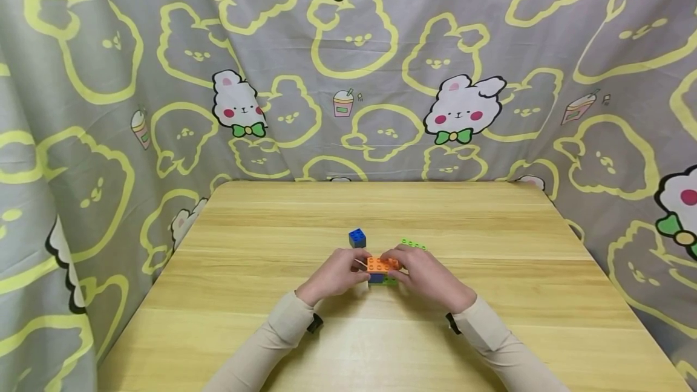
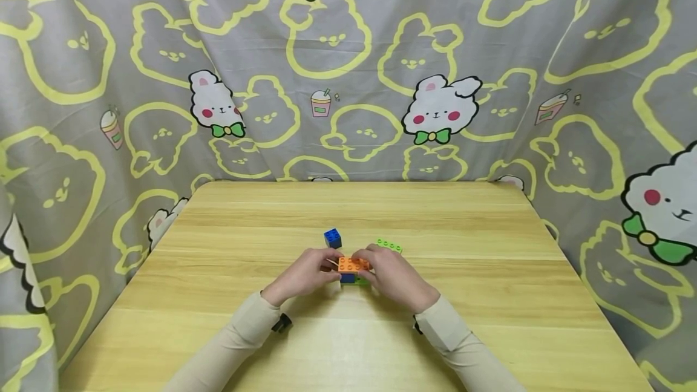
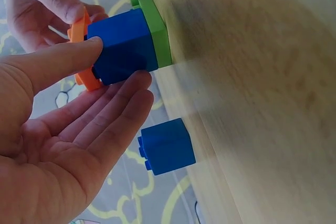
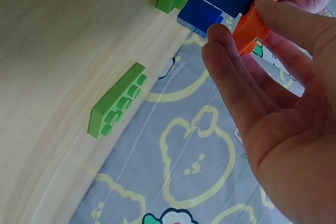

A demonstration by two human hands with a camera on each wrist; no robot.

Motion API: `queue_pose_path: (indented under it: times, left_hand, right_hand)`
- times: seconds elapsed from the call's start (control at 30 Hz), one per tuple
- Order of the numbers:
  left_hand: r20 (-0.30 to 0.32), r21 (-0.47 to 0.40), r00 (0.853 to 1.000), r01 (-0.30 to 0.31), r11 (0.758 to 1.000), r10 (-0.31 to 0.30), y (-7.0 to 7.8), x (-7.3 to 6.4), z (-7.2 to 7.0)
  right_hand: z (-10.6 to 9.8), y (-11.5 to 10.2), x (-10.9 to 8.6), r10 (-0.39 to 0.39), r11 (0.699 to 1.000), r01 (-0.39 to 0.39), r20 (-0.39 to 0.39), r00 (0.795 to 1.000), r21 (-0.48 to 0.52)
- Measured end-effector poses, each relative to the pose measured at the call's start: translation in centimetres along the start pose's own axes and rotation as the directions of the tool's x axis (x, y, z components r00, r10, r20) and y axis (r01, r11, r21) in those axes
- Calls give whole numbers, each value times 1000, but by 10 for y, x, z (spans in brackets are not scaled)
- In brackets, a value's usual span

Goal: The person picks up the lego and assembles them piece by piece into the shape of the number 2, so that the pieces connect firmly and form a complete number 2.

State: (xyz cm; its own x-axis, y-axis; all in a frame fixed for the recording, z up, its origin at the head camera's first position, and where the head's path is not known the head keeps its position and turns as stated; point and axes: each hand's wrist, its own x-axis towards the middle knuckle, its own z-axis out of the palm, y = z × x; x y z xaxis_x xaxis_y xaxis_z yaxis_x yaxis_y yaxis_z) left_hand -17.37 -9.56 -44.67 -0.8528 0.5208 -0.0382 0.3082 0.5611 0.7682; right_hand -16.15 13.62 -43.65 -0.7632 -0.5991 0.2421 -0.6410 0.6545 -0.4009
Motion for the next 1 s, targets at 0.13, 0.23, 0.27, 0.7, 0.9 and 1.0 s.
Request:
queue_pose_path:
  times: [0.13,0.23,0.27,0.7,0.9,1.0]
  left_hand:
    - [0,8,1000,1,1000,-1,0,0,0]
    - [1,14,1000,-2,1000,2,0,1,0]
    - [2,16,1000,-3,1000,3,-1,1,0]
    - [3,21,1000,-6,1000,6,0,0,0]
    - [-2,22,1000,-5,1000,5,0,1,1]
    - [-1,26,1000,-2,1000,2,1,0,1]
  right_hand:
    - [0,0,0,-9,1000,9,3,1000,3]
    - [0,1,0,-9,1000,9,9,1000,4]
    - [0,1,0,-7,1000,7,10,1000,3]
    - [1,0,0,10,1000,-10,0,1000,-18]
    - [2,1,0,15,1000,-15,14,1000,2]
    - [2,1,0,10,1000,-10,16,1000,10]
